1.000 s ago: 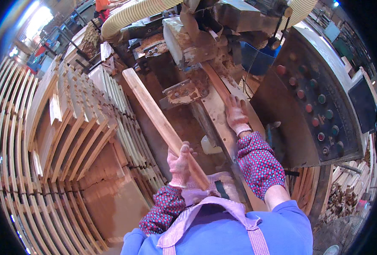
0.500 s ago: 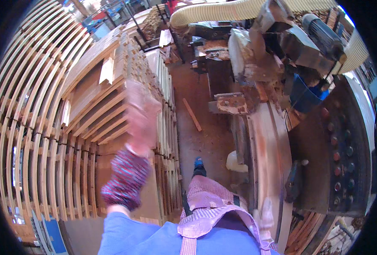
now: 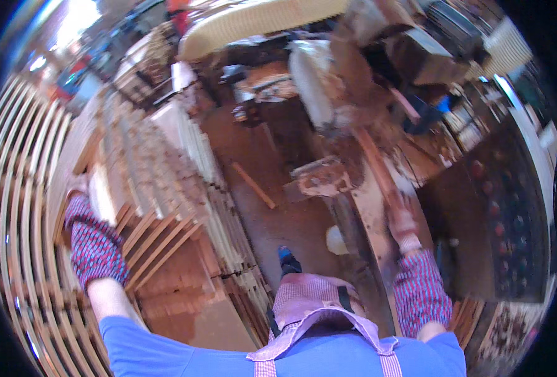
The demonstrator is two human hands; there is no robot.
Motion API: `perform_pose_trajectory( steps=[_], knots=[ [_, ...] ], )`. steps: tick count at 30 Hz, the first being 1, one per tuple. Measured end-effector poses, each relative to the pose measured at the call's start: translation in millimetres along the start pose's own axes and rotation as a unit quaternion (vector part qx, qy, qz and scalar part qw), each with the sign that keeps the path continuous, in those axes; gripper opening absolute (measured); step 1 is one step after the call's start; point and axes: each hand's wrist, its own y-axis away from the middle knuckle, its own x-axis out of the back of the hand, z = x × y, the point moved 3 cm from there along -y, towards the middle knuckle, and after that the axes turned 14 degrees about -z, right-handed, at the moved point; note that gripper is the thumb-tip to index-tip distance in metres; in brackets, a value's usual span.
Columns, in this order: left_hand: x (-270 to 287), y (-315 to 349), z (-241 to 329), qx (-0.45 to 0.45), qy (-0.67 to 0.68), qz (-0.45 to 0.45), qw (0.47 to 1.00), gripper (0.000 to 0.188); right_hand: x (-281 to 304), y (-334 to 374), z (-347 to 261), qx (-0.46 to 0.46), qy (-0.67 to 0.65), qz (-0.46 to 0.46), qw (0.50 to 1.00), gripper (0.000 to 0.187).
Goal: The person feeds curved wooden strips into a woodworking machine, handling them one at a time and placing them in a stack after processing.
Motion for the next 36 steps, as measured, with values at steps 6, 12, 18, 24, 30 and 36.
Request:
perform_pose_trajectory(
  steps=[6,12,18,24,30,36],
  knots=[
    [13.3,41.7,-4.2,0.006,0.736,0.027,0.677,0.056,65.3,-62.5,-31.6,0.019,-0.05,0.058,0.997,0.046],
    [-11.2,364.9,267.8,-0.136,0.642,-0.004,0.754,0.045,151.8,12.9,-134.9,0.127,-0.603,0.061,0.786,0.036],
    [-190.0,525.8,391.5,-0.129,0.663,-0.112,0.729,0.051,244.1,135.8,-194.1,0.368,-0.557,-0.026,0.744,0.073],
    [-347.3,592.3,430.7,-0.02,0.713,-0.246,0.656,0.046,159.8,213.3,-139.6,0.207,-0.457,-0.019,0.865,0.062],
    [-377.2,593.7,423.6,0.074,0.713,-0.313,0.623,0.037,67.9,300.3,-41.5,-0.073,-0.198,-0.046,0.977,0.056],
    [-372.9,584.4,414.1,0.095,0.707,-0.359,0.602,0.029,52.5,144.4,-20.1,-0.017,-0.002,0.008,1.0,0.049]
  ],
)
